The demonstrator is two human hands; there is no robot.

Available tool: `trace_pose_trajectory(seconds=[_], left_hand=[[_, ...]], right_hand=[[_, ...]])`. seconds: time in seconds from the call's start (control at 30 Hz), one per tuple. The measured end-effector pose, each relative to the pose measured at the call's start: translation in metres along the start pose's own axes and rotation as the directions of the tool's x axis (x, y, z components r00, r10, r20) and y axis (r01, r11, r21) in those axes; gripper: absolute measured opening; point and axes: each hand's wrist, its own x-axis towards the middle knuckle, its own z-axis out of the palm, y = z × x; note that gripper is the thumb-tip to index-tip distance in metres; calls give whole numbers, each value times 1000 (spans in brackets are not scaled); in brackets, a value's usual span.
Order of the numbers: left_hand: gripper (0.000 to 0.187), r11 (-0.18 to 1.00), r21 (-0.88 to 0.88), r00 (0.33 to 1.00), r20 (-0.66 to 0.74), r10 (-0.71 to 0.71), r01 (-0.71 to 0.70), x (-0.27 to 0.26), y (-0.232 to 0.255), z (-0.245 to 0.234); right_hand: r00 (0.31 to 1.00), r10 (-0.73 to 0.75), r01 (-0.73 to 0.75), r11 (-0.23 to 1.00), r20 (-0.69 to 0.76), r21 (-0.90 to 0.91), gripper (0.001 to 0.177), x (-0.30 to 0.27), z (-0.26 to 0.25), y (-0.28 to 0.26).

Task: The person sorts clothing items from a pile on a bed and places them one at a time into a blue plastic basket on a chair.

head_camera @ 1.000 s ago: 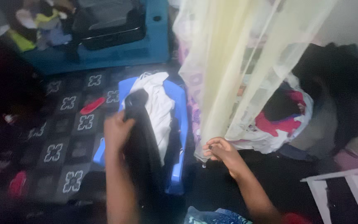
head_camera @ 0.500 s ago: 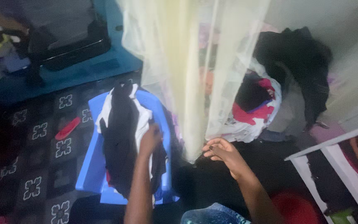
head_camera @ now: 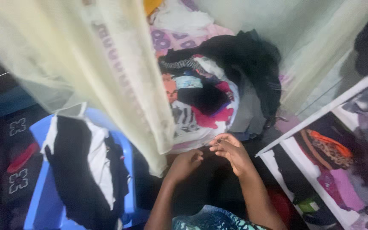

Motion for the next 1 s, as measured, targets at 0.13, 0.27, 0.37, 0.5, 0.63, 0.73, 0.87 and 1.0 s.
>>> trace_pose_trajectory(seconds=[0.13,0.27,0.37,0.5,0.63,0.73,0.87,1.0], left_hand=[[31,991,-111,995,-56,-86,79,33,8,43],[27,998,-45,995,-98,28,-33,60,9,84],[28,995,-73,996,-43,-76,72,71,18,106],[30,966,-65,966,89,-243,249,85,33,112],[26,983,-54,982,68,-174,177,104,10,115],[25,998,-44,999,-5,-43,43,126,-33,127],[29,989,54,987,74,-144,141,160,-104,146],[38,988,153,991,135,-2,-19,192,-177,168]], right_hand=[[999,-25,26,999,-43,34,31,7,-46,-13],[998,-33,35,998,-58,44,32,12,-84,-21],[996,-31,37,997,-78,69,30,14,-107,-22],[992,16,2,990,-126,140,27,24,-128,-18],[986,59,-32,984,-157,173,24,44,-140,-9],[985,60,-25,978,-160,208,24,69,-146,-7],[976,102,-62,978,-193,201,24,92,-154,-5],[957,144,-92,974,-251,208,26,113,-160,1]])
